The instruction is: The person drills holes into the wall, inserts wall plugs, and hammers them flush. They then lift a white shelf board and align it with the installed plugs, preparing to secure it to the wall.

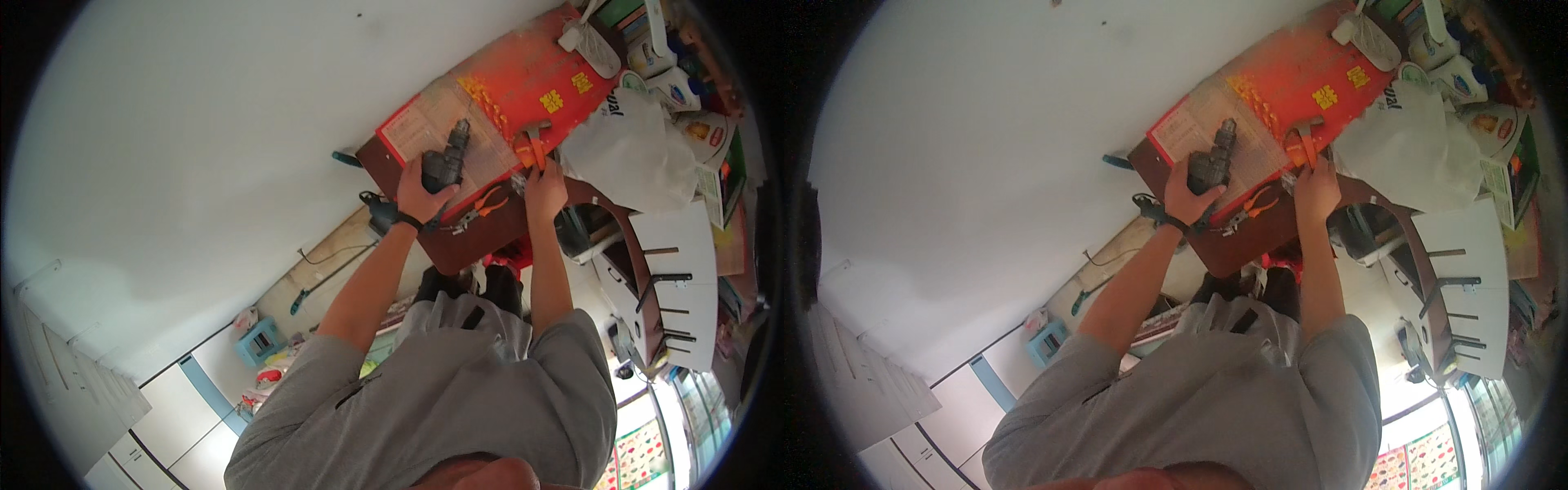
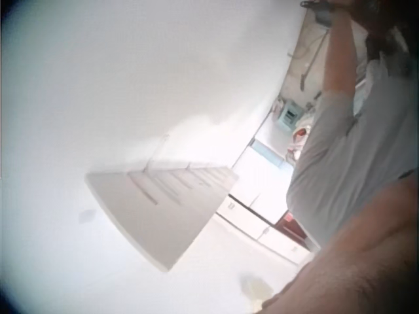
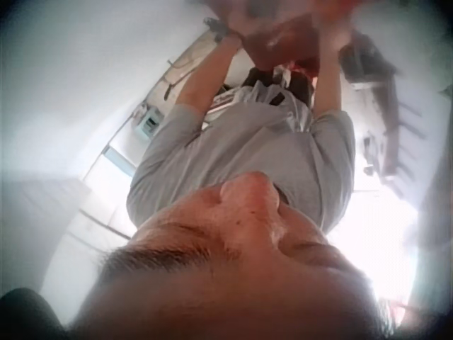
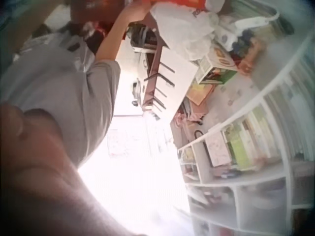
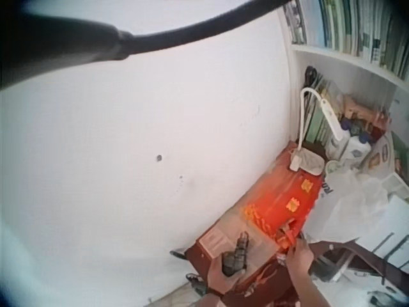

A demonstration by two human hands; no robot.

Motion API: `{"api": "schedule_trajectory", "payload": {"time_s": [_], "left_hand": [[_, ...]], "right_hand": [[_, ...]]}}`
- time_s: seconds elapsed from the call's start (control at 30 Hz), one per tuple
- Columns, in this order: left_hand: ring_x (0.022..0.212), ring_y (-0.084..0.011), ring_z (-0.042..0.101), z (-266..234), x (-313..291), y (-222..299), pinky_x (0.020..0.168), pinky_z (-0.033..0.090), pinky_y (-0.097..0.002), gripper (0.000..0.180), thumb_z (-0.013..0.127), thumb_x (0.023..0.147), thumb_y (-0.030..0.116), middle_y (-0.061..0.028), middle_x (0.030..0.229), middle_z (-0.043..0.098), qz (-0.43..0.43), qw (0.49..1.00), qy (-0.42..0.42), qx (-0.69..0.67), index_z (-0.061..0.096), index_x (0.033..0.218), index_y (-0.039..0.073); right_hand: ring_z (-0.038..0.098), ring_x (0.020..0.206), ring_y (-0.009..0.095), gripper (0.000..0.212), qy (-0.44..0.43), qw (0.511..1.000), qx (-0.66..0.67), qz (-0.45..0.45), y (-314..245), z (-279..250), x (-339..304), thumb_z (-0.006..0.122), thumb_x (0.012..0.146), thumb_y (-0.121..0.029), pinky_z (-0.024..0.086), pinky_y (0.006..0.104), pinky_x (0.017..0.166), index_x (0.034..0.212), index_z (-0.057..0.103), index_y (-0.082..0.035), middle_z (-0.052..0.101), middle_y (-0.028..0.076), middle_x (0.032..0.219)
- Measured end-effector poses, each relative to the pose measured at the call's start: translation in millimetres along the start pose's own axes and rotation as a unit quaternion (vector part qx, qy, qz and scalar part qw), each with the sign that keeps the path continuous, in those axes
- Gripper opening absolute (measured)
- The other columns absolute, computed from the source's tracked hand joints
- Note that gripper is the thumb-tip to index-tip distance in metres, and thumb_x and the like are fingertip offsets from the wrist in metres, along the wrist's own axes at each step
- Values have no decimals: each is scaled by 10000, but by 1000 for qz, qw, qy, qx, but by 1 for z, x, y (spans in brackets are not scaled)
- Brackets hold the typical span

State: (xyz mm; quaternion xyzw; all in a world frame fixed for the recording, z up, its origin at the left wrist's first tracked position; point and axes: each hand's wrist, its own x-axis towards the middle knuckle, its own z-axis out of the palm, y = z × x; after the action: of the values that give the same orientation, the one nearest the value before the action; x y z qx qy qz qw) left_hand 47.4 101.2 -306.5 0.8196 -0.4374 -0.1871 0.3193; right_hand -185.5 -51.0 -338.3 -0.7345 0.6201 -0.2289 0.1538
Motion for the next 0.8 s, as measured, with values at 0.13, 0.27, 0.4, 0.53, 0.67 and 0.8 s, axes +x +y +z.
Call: {"api": "schedule_trajectory", "payload": {"time_s": [0.13, 0.27, 0.4, 0.53, 0.67, 0.8], "left_hand": [[1153, -398, 625, -3, 1, -1, 992, 502, -483, 885, 906, 715, 440, -223, 1211, 623, -14, 1000, -11, 2, 546, 1384, -13], [1149, -389, 631, 0, 0, -3, 985, 507, -477, 880, 918, 706, 415, -217, 1232, 618, -19, 1000, -16, -1, 550, 1384, -9], [1168, -392, 628, 0, 0, -2, 1009, 501, -470, 915, 927, 697, 408, -219, 1250, 619, -21, 1000, -10, -4, 535, 1411, -11], [1274, -414, 564, -3, 1, -4, 1077, 478, -478, 1054, 912, 683, 499, -254, 1378, 543, -49, 998, -40, 5, 464, 1473, -35], [1301, -425, 544, -3, 3, -3, 1086, 475, -482, 1105, 904, 673, 537, -268, 1420, 515, -54, 997, -58, -9, 447, 1490, -51], [1266, -429, 556, -2, 2, -4, 1056, 485, -486, 1096, 905, 666, 535, -260, 1385, 533, -44, 998, -45, -15, 459, 1471, -59]], "right_hand": [[682, 915, 372, 280, 20, 999, -13, -37, 2, 0, 6, 734, 853, -168, 558, 478, 730, 1113, 689, -76, 659, 138, 1014], [662, 1005, 382, 325, -1, 998, 19, -55, 4, -14, 3, 743, 843, -146, 553, 465, 824, 1152, 704, -54, 664, 152, 1061], [661, 1040, 385, 289, 45, 992, 51, -106, 13, -32, -9, 736, 838, -99, 551, 451, 871, 1116, 713, -26, 686, 162, 1124], [675, 1009, 367, 221, 55, 989, 77, -116, 6, -59, -40, 723, 828, -50, 557, 446, 865, 1047, 729, -24, 708, 146, 1073], [691, 941, 340, 213, -99, 970, 166, -148, -9, -58, -95, 703, 803, -4, 572, 438, 808, 1008, 739, -52, 714, 115, 1002], [690, 895, 318, 214, -187, 941, 216, -183, -42, -35, -144, 703, 777, 2, 575, 435, 759, 971, 748, -76, 692, 101, 944]]}}
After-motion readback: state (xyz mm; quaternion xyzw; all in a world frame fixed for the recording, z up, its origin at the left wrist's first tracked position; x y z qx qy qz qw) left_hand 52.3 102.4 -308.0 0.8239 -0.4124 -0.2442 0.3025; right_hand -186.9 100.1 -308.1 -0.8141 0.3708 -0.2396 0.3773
